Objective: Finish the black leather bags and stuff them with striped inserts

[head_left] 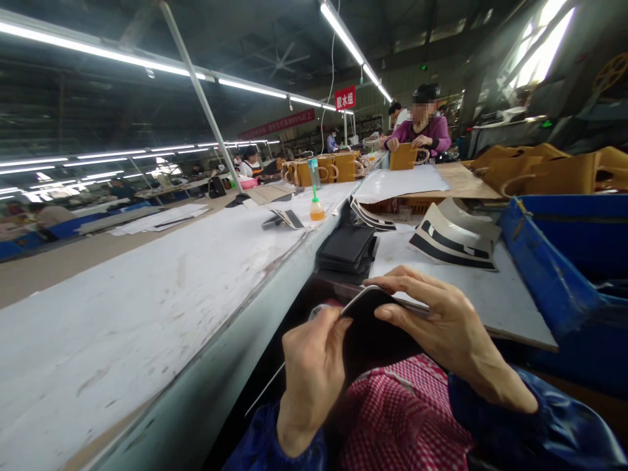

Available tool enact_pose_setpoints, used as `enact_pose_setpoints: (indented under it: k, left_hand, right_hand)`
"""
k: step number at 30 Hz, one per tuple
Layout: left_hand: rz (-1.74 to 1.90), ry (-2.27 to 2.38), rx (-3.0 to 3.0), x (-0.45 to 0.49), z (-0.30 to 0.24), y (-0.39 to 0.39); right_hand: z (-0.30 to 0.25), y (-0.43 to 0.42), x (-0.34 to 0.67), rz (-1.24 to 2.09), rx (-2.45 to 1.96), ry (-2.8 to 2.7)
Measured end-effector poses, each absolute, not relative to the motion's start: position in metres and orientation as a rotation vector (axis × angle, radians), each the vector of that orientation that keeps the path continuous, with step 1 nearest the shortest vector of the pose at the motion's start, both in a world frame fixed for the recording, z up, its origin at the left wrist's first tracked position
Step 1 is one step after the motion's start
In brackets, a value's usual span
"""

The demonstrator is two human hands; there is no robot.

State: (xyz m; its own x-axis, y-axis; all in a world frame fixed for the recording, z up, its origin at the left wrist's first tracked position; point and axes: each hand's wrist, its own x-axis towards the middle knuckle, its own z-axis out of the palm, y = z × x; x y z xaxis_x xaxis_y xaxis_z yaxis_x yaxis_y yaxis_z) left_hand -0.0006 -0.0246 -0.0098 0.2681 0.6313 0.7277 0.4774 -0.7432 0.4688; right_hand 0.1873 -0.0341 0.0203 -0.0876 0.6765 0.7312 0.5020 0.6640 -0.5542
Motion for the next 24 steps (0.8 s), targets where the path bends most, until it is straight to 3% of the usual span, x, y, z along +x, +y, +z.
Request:
enact_pose_setpoints:
  k: [12,21,24]
  left_hand:
    - [1.501,0.994,2.413,-0.002,-0.012,-0.024]
    - [1.401,0.991,2.380,0.003,-0.013,-0.020]
    - [1.400,0.986,2.333,0.001,-0.013,-0.016]
  right_hand:
    - [0.016,-0.037,0.177,-0.043,-0.924,-1.702]
    - [0.024,-0.041,0.176,0.130,-1.072,-1.694]
    - [0.023,-0.040,0.187,0.395,-1.130,-1.692]
